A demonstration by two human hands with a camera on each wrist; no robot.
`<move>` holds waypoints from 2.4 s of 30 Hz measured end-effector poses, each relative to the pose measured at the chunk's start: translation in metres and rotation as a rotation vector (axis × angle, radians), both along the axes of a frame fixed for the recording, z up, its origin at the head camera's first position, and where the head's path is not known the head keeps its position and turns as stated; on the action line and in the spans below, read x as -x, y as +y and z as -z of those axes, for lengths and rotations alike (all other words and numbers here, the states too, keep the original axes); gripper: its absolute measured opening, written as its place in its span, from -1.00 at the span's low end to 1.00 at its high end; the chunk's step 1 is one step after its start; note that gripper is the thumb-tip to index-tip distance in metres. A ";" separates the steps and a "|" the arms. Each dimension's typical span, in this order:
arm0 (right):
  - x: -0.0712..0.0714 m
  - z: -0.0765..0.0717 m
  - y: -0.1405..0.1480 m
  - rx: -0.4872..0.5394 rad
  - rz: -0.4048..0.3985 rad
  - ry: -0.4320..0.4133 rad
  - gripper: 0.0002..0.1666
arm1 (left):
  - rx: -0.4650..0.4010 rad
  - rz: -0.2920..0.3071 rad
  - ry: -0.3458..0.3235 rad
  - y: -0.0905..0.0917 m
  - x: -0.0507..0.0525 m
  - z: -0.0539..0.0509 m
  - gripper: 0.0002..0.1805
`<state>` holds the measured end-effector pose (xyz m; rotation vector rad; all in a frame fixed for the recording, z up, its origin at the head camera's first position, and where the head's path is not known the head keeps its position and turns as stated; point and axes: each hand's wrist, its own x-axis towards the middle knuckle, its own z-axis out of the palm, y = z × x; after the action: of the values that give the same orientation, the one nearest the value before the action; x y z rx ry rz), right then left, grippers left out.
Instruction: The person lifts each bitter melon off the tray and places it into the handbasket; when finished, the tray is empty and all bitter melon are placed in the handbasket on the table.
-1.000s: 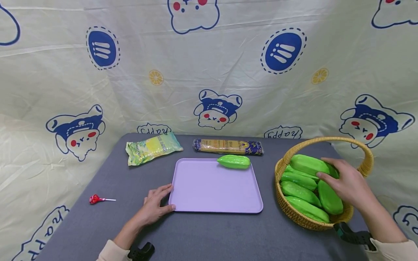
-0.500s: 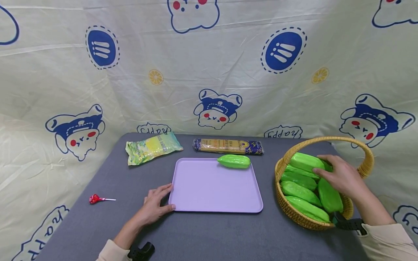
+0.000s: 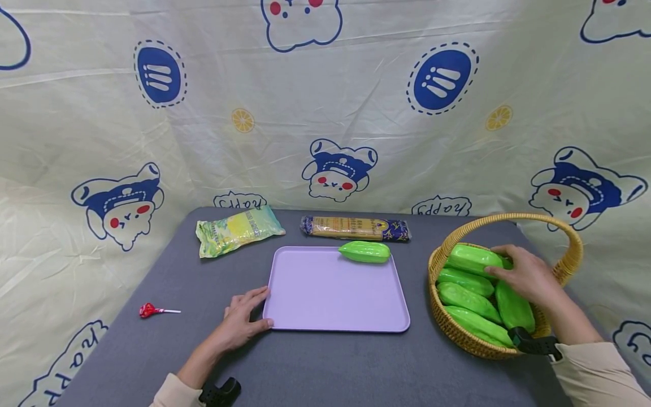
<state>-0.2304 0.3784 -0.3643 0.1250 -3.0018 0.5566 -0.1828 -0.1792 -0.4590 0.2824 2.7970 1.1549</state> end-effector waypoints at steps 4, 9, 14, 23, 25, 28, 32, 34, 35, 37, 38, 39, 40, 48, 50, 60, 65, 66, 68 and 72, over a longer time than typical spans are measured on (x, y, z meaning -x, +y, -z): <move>0.002 0.004 0.001 0.006 0.000 -0.017 -0.21 | 0.001 -0.001 -0.004 0.000 0.001 0.001 -0.25; 0.004 0.007 0.003 0.014 0.023 -0.043 -0.20 | -0.001 -0.002 -0.008 0.000 0.000 0.000 -0.25; 0.005 0.010 0.004 0.029 0.020 -0.044 -0.23 | -0.004 -0.005 -0.004 0.001 0.000 0.000 -0.25; 0.005 0.010 0.001 0.049 0.014 -0.052 -0.16 | -0.002 -0.004 0.004 0.000 0.000 0.000 -0.26; 0.006 0.011 0.001 0.052 0.016 -0.052 -0.15 | -0.002 -0.004 0.005 0.000 0.000 0.000 -0.26; 0.008 0.011 0.001 0.051 0.016 -0.060 -0.14 | -0.002 -0.003 0.007 0.000 0.000 0.001 -0.26; 0.010 0.011 0.002 0.043 0.012 -0.097 -0.13 | -0.007 -0.004 0.002 0.000 0.001 0.002 -0.26; 0.010 0.011 0.002 0.038 0.008 -0.110 -0.13 | -0.010 -0.004 -0.001 0.000 0.001 0.002 -0.26; 0.010 0.011 0.002 0.035 0.006 -0.113 -0.13 | -0.011 -0.004 0.000 0.000 0.000 0.002 -0.26; 0.010 0.011 0.002 0.027 0.003 -0.116 -0.13 | -0.011 -0.004 0.001 0.000 0.000 0.002 -0.26; 0.010 0.011 0.002 0.022 0.001 -0.116 -0.13 | -0.010 -0.004 0.003 0.000 0.000 0.002 -0.26; 0.010 0.011 0.002 0.022 -0.002 -0.115 -0.13 | -0.009 -0.003 0.005 0.000 0.000 0.002 -0.26; 0.010 0.011 0.002 0.022 -0.004 -0.115 -0.13 | -0.009 -0.002 0.006 0.000 0.000 0.002 -0.26; 0.010 0.013 0.005 0.037 -0.014 -0.113 -0.09 | -0.009 -0.005 0.007 0.000 0.000 0.002 -0.26; 0.010 0.013 0.005 0.041 -0.013 -0.114 -0.08 | -0.007 -0.004 0.007 0.000 0.000 0.002 -0.26; 0.007 0.016 0.003 0.069 -0.021 -0.031 -0.17 | -0.008 0.002 0.029 0.001 0.000 0.003 -0.26; 0.007 0.018 0.003 0.087 -0.035 -0.011 -0.15 | -0.011 0.000 0.022 0.001 0.000 0.003 -0.27; 0.007 0.017 0.003 0.086 -0.035 -0.018 -0.14 | -0.012 0.000 0.020 0.000 0.000 0.003 -0.27; 0.007 0.016 0.003 0.078 -0.028 -0.039 -0.12 | -0.013 -0.001 0.019 0.000 0.000 0.003 -0.27; 0.007 0.014 0.004 0.054 -0.014 -0.105 -0.09 | -0.008 -0.002 0.014 0.000 0.000 0.002 -0.27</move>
<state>-0.2371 0.3821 -0.3782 0.1166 -3.0865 0.6648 -0.1828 -0.1788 -0.4611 0.2901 2.8059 1.1695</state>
